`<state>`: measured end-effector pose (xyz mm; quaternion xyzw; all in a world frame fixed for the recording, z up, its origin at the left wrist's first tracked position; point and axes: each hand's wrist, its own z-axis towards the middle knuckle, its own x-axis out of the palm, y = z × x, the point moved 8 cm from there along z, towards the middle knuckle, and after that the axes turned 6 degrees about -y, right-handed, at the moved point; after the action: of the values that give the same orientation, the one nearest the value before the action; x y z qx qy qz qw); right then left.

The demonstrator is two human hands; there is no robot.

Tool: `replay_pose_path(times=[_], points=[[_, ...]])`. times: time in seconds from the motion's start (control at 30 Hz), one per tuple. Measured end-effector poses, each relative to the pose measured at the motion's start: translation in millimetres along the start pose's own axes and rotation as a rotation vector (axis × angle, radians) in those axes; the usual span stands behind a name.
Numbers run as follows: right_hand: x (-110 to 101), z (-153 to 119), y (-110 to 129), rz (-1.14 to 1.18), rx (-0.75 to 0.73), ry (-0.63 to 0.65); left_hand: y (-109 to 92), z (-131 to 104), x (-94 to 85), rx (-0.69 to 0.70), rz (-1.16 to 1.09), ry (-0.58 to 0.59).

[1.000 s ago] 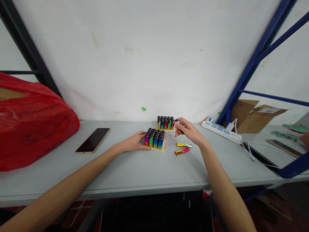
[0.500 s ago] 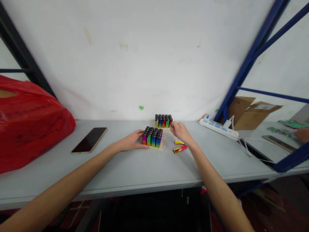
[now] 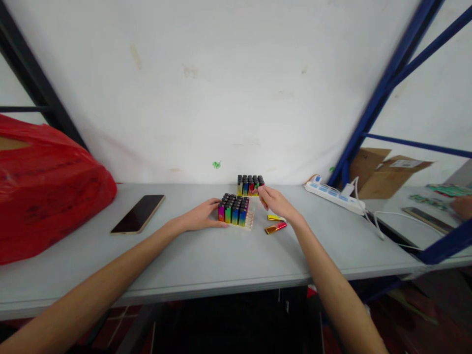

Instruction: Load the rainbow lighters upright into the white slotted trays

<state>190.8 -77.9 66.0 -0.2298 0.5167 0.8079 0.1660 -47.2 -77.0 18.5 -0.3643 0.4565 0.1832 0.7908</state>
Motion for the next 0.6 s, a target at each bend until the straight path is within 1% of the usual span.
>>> replay_pose_path(times=[0.07,0.13,0.23,0.33,0.5,0.6], points=[[0,-1,5,-0.093,-0.076,0.020,0,0,0.7,0.005,-0.001,0.007],[0,-1,11,-0.181,-0.152,0.010,0,0,0.9,0.014,-0.006,0.010],[0,-2,17,-0.292,-0.215,0.008,-1,1,0.2,0.017,-0.010,0.005],[2,-4,17,-0.314,-0.197,0.028,-2,1,0.1,0.013,-0.008,0.006],[4,-4,11,-0.218,-0.091,0.043,-2,0,0.8,-0.001,0.006,0.008],[6,-2,9,-0.241,-0.106,0.053,-2,0,0.8,0.001,0.004,0.008]])
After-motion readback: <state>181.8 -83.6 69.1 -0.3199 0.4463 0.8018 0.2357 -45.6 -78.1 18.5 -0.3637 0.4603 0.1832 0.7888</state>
